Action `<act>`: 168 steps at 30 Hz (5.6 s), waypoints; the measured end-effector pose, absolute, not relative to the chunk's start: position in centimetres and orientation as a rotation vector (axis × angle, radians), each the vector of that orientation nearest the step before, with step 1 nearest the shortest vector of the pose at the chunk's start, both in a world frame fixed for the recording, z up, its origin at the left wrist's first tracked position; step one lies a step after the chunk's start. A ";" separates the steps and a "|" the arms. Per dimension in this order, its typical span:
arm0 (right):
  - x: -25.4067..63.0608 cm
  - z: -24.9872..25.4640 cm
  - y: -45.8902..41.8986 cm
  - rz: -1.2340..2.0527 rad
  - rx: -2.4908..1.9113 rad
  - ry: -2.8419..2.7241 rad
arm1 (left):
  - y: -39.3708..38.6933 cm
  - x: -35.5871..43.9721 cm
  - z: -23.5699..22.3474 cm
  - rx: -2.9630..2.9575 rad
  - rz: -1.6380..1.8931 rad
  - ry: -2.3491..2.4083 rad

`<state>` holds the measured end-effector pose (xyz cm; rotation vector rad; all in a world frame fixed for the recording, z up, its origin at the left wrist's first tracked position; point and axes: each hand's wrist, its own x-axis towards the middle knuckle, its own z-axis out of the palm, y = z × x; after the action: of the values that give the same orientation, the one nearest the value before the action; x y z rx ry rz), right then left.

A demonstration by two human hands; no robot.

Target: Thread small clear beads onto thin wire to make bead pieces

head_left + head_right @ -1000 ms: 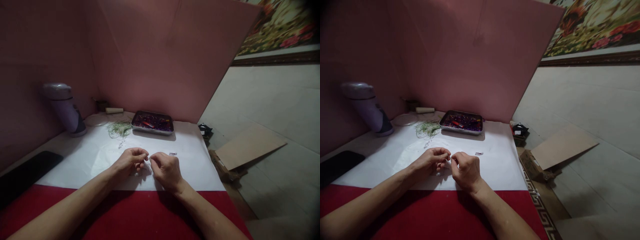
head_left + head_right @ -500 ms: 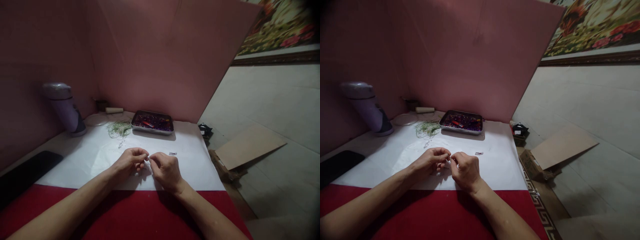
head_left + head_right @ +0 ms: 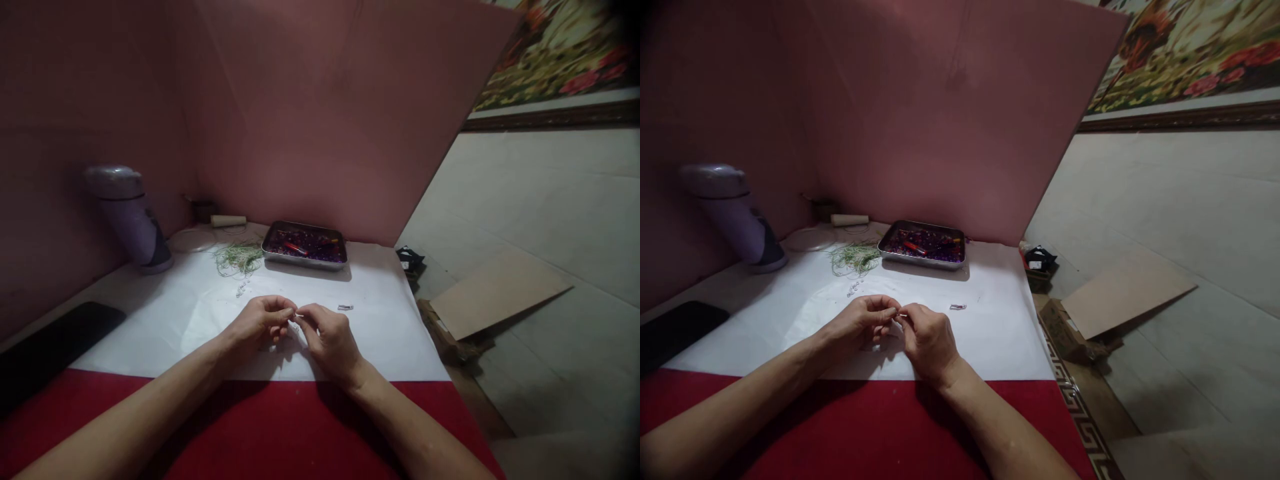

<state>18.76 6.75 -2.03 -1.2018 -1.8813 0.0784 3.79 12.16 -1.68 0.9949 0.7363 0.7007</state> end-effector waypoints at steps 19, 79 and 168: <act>18.7 -2.0 6.7 0.121 -1.170 -1.880 | 12.0 3.8 -1.9 1.009 0.689 0.702; 18.7 -1.9 6.6 0.197 -1.175 -1.797 | 11.6 3.9 -0.9 0.968 0.735 0.710; 18.6 -2.3 6.7 0.154 -1.175 -1.811 | 11.9 3.8 -1.9 1.031 0.683 0.681</act>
<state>18.60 6.75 -2.28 -1.1746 -1.8111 0.1544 3.84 11.95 -1.92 1.0307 0.6811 0.6827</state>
